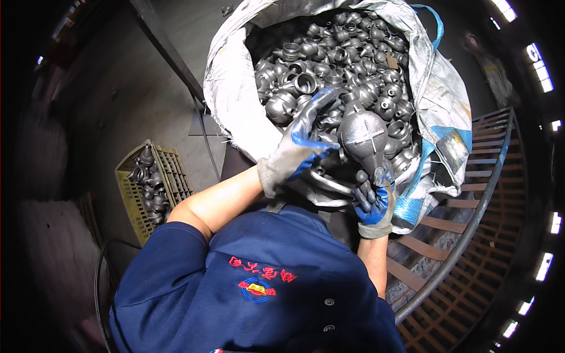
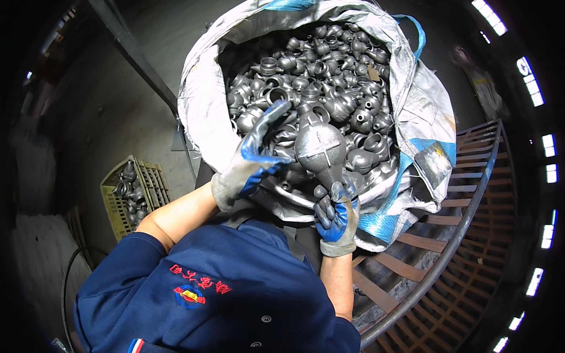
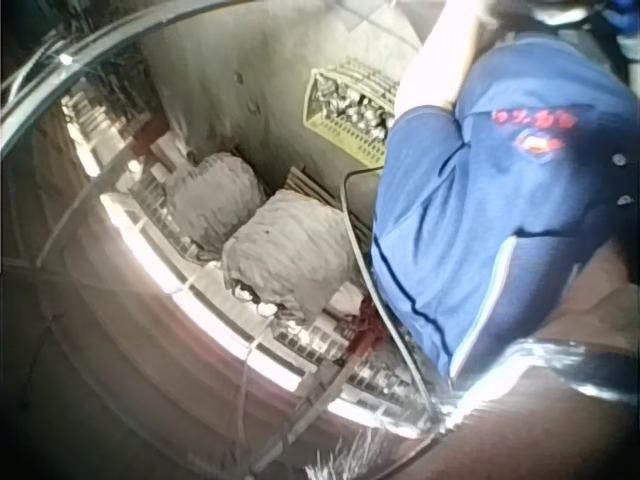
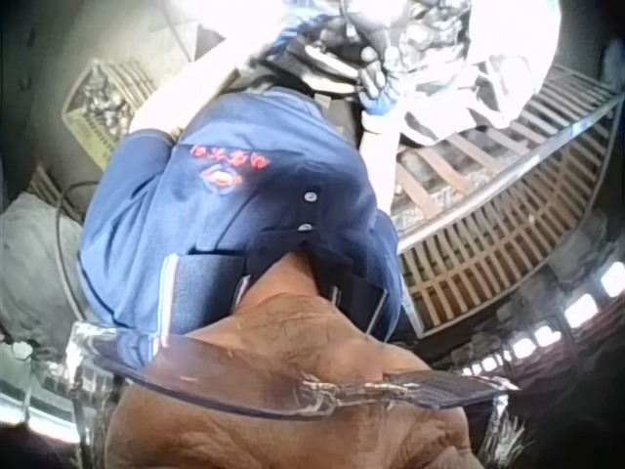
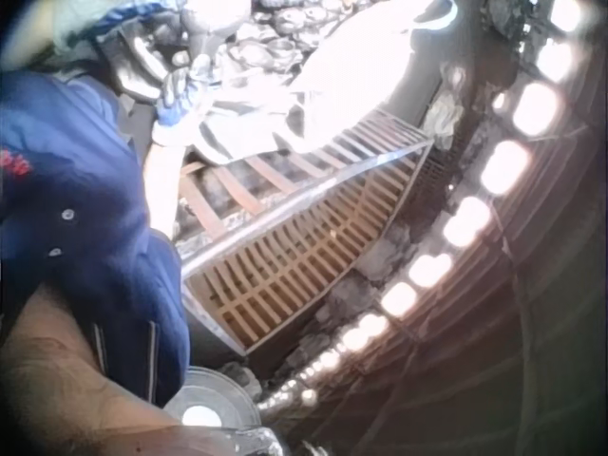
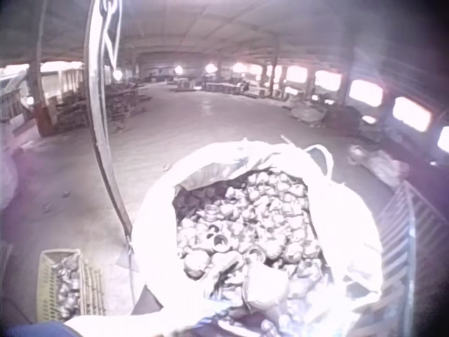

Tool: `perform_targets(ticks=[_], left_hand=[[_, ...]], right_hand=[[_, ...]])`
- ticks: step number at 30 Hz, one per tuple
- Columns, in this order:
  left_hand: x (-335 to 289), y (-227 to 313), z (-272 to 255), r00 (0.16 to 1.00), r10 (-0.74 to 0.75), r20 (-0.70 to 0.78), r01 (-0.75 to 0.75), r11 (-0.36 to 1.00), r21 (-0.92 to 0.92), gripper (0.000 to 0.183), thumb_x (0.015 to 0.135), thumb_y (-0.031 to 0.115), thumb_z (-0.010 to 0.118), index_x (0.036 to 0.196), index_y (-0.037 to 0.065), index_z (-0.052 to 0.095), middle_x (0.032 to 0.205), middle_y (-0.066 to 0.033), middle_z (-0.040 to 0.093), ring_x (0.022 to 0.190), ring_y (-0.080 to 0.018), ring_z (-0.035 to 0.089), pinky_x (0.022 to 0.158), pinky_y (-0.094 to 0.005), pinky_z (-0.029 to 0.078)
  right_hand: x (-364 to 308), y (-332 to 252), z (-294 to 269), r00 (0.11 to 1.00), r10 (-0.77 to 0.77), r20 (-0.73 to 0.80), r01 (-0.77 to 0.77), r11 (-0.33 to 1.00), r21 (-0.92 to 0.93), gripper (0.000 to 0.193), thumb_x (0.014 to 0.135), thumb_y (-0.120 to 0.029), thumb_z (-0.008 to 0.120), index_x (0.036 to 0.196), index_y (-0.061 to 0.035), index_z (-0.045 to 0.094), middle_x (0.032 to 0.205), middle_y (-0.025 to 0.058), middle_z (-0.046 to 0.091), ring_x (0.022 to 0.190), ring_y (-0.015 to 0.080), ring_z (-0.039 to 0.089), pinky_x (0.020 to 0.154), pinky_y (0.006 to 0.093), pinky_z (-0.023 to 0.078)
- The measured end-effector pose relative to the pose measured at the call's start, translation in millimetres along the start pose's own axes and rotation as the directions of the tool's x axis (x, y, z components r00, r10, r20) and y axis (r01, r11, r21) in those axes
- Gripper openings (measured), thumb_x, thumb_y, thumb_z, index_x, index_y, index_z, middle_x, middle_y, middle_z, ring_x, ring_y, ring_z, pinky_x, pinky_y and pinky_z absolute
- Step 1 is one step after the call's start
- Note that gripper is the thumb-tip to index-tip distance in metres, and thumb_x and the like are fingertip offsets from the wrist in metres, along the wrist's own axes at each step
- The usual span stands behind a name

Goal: Sorting and inspecting metal cast fittings from a large bag into different bins.

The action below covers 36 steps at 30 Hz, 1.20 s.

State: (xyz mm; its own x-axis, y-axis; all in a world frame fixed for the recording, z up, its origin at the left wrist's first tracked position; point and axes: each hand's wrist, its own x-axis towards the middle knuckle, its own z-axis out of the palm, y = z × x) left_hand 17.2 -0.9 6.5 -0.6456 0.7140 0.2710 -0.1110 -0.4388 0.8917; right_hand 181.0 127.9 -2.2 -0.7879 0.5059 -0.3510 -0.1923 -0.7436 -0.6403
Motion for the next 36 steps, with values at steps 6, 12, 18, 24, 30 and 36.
perform_targets(ticks=[6, 12, 18, 24, 30, 36], left_hand=[[8, 17, 5, 0.903, 0.254, 0.347, -0.423, 0.380, 0.823, 0.077, 0.074, 0.057, 0.058, 0.137, 0.017, 0.038, 0.144, -0.0148, 0.025, 0.132, -0.0372, 0.022, 0.108, -0.0489, 0.015], [12, 15, 6, 0.817, 0.302, 0.491, -0.554, 0.173, 0.814, 0.058, 0.077, 0.040, 0.060, 0.128, 0.016, 0.049, 0.139, -0.0111, 0.036, 0.128, -0.0347, 0.031, 0.104, -0.0528, 0.023], [8, 5, 6, 0.642, 0.604, 0.472, -0.651, 0.104, 0.752, 0.026, 0.068, 0.025, 0.068, 0.092, 0.016, 0.066, 0.118, -0.0066, 0.058, 0.114, -0.0313, 0.049, 0.095, -0.0521, 0.037], [2, 15, -11, 0.933, 0.357, 0.036, -0.321, 0.786, 0.528, 0.031, 0.073, 0.018, 0.072, 0.100, 0.006, 0.063, 0.126, -0.0131, 0.049, 0.122, -0.0263, 0.041, 0.103, -0.0416, 0.030], [15, 17, 12, 0.996, -0.086, 0.029, 0.086, 0.996, 0.003, 0.081, 0.070, 0.015, 0.076, 0.137, 0.003, 0.032, 0.141, -0.0130, 0.032, 0.131, -0.0216, 0.028, 0.108, -0.0355, 0.023], [7, 23, 4, 0.981, 0.128, 0.148, -0.189, 0.818, 0.544, 0.060, 0.071, 0.019, 0.075, 0.125, 0.007, 0.049, 0.139, -0.0152, 0.035, 0.130, -0.0285, 0.029, 0.106, -0.0393, 0.023]], right_hand=[[-7, 0, 7, 0.991, -0.004, -0.134, 0.009, 0.999, 0.034, 0.008, 0.087, -0.013, 0.054, 0.091, -0.0071, 0.050, 0.069, 0.0194, 0.056, 0.036, 0.0065, 0.036, 0.028, 0.0168, 0.028], [-7, 1, -4, 0.979, 0.195, -0.063, -0.178, 0.961, 0.210, 0.014, 0.090, -0.022, 0.052, 0.092, -0.0086, 0.054, 0.060, 0.0091, 0.055, 0.033, 0.0056, 0.033, 0.029, 0.0177, 0.027], [-5, -1, -3, 0.890, 0.313, 0.331, -0.412, 0.863, 0.292, 0.024, 0.091, -0.031, 0.049, 0.094, -0.0074, 0.055, 0.052, 0.0001, 0.046, 0.032, 0.0063, 0.029, 0.029, 0.0199, 0.025], [-11, -6, -1, 0.991, 0.096, -0.093, -0.078, 0.980, 0.182, 0.015, 0.089, -0.016, 0.051, 0.101, -0.0067, 0.053, 0.068, 0.0129, 0.056, 0.035, 0.0070, 0.035, 0.030, 0.0175, 0.030], [-13, -6, 14, 0.995, -0.093, -0.032, 0.091, 0.994, -0.067, 0.028, 0.087, -0.017, 0.055, 0.113, -0.0047, 0.050, 0.070, 0.0129, 0.058, 0.035, 0.0043, 0.035, 0.030, 0.0148, 0.028], [-18, -8, 20, 0.989, -0.138, -0.063, 0.133, 0.988, -0.073, 0.017, 0.082, -0.005, 0.055, 0.098, -0.0031, 0.048, 0.073, 0.0205, 0.058, 0.039, 0.0068, 0.039, 0.032, 0.0160, 0.029]])
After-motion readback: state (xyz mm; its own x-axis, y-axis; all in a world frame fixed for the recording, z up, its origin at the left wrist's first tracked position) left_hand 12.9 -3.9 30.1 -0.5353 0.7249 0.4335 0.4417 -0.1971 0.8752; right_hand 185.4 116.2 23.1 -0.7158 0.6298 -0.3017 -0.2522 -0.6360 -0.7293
